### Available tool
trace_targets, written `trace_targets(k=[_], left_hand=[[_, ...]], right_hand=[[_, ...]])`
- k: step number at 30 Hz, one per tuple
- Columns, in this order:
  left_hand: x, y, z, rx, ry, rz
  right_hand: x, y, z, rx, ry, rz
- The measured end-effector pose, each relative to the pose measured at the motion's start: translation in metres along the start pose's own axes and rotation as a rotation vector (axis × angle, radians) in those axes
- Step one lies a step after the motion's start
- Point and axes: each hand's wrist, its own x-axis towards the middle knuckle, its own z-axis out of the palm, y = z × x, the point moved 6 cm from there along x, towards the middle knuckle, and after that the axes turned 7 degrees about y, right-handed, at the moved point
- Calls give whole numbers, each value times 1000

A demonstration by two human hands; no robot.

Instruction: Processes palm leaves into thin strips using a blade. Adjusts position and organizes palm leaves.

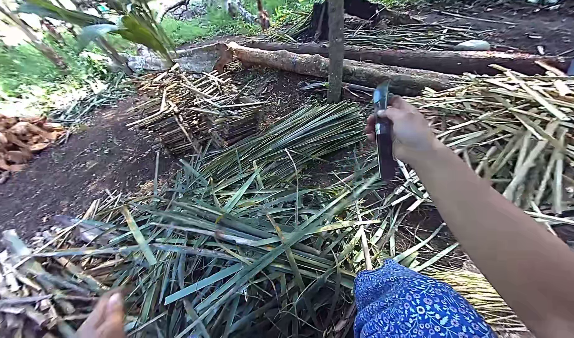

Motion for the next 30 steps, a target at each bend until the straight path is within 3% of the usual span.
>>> trace_targets(k=[3, 7, 12, 17, 23, 30], left_hand=[[13, 92, 36, -373, -26, -101], [17, 198, 64, -655, -204, -86], [1, 259, 77, -906, -365, -41], [-17, 276, 78, -1020, -420, -32], [-21, 277, 74, -930, -303, 110], [-25, 276, 65, -826, -242, 245]], right_hand=[[-50, 10, 60, -77, -384, -34], [-128, 35, 119, -20, -842, 68], [-185, 50, 140, 48, -1149, 218], [-204, 54, 140, -38, -1214, 106], [-201, 50, 133, -6, -1111, -38], [-192, 41, 121, 12, -1004, -82]])
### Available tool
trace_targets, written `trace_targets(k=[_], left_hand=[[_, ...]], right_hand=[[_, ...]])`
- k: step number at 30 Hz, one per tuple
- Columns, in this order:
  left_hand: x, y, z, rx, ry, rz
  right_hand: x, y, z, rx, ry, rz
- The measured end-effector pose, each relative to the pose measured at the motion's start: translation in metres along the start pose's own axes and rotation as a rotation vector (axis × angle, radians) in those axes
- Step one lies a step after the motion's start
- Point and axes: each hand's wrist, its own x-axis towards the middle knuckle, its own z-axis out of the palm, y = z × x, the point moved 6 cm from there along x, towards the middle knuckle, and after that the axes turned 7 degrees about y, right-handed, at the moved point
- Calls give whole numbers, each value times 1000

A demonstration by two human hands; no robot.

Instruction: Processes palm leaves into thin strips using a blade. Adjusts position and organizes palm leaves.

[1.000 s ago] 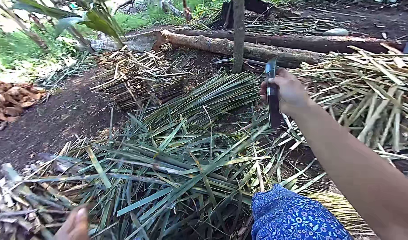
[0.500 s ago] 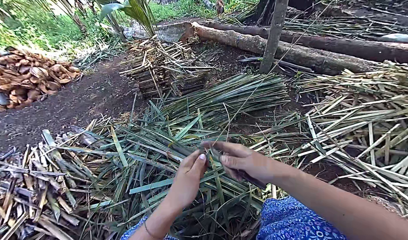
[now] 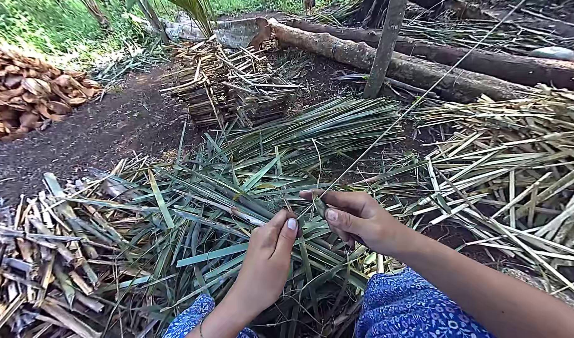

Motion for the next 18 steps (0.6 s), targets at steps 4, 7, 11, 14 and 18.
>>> trace_targets(k=[4, 7, 11, 14, 18], left_hand=[[0, 0, -4, 3, -19, -13], [-2, -7, -13, -4, -28, -52], [-4, -10, -24, 38, -61, -38], [-4, -19, -35, 57, -73, -47], [-5, -33, -61, 100, -61, -5]], right_hand=[[0, -3, -4, -15, 32, -51], [2, -12, -26, 7, 140, -101], [-2, -21, -47, 65, 248, -123], [-7, -27, -63, 93, 328, -139], [-15, -33, -92, 119, 438, -191]])
